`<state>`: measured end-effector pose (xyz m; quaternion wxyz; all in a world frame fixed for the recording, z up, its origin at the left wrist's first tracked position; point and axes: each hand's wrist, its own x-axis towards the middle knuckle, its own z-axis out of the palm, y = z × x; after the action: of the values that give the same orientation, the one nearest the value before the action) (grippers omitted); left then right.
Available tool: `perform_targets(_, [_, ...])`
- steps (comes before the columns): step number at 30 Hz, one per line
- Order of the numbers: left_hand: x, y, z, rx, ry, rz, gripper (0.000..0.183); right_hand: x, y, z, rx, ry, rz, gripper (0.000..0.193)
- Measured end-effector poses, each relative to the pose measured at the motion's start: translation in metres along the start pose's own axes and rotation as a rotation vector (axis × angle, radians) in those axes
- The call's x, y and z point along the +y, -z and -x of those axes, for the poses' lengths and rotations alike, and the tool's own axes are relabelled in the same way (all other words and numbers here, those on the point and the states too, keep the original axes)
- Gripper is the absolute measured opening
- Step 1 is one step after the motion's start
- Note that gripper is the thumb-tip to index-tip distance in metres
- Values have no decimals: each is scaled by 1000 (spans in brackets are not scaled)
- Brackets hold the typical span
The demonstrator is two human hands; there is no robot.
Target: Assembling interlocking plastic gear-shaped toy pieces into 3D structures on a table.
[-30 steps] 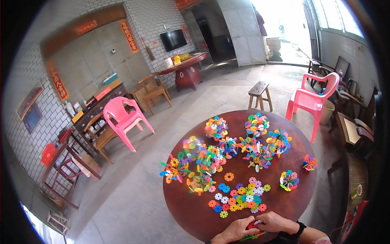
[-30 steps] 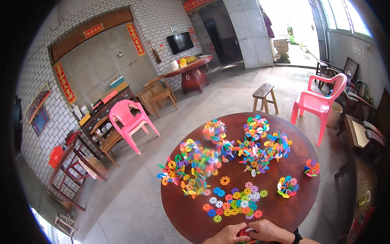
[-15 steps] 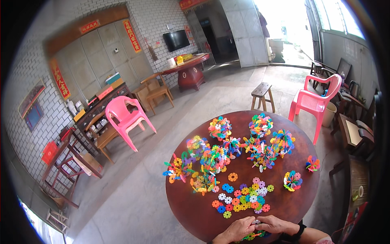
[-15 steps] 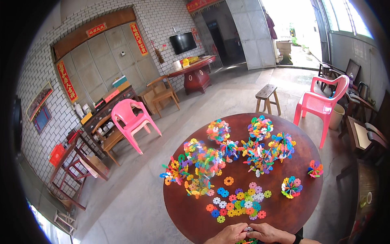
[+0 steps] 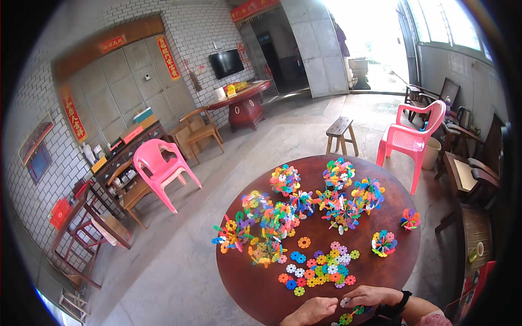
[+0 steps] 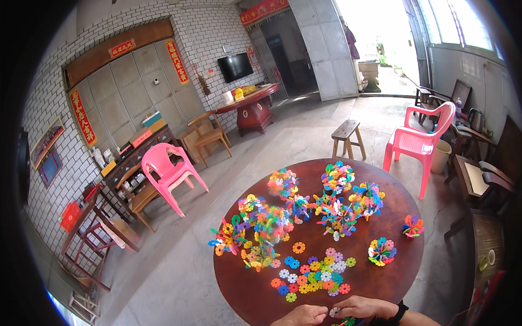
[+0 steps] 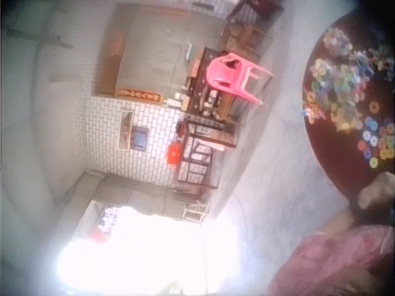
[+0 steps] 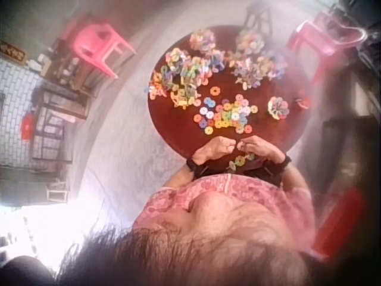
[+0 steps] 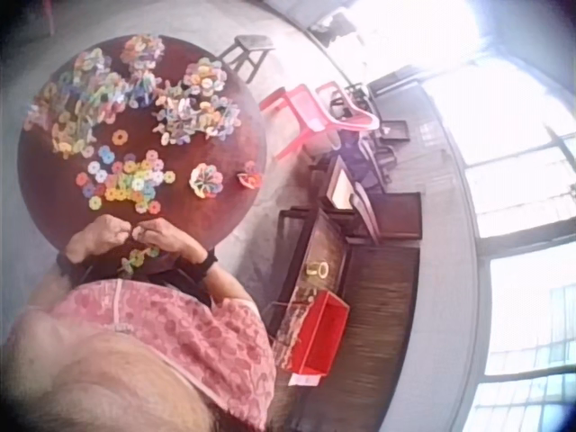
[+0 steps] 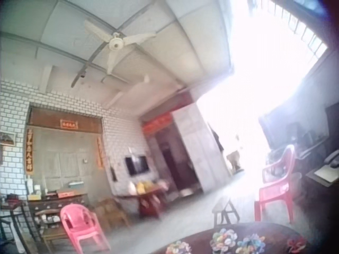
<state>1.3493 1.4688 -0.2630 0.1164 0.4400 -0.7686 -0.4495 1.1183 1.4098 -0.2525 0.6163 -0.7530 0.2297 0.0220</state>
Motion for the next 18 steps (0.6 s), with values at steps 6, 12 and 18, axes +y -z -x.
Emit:
perform_targets(6, [-7, 8, 2, 751, 87, -63, 36, 9, -13, -11, 267, -80, -297, 38])
perform_targets(12, [1, 11, 0, 846, -78, -269, 43, 1, -16, -11, 230, -97, -327, 40])
perform_targets(18, [8, -5, -4, 327, -28, 408, 21, -13, -17, -9, 213, -2, -333, 56])
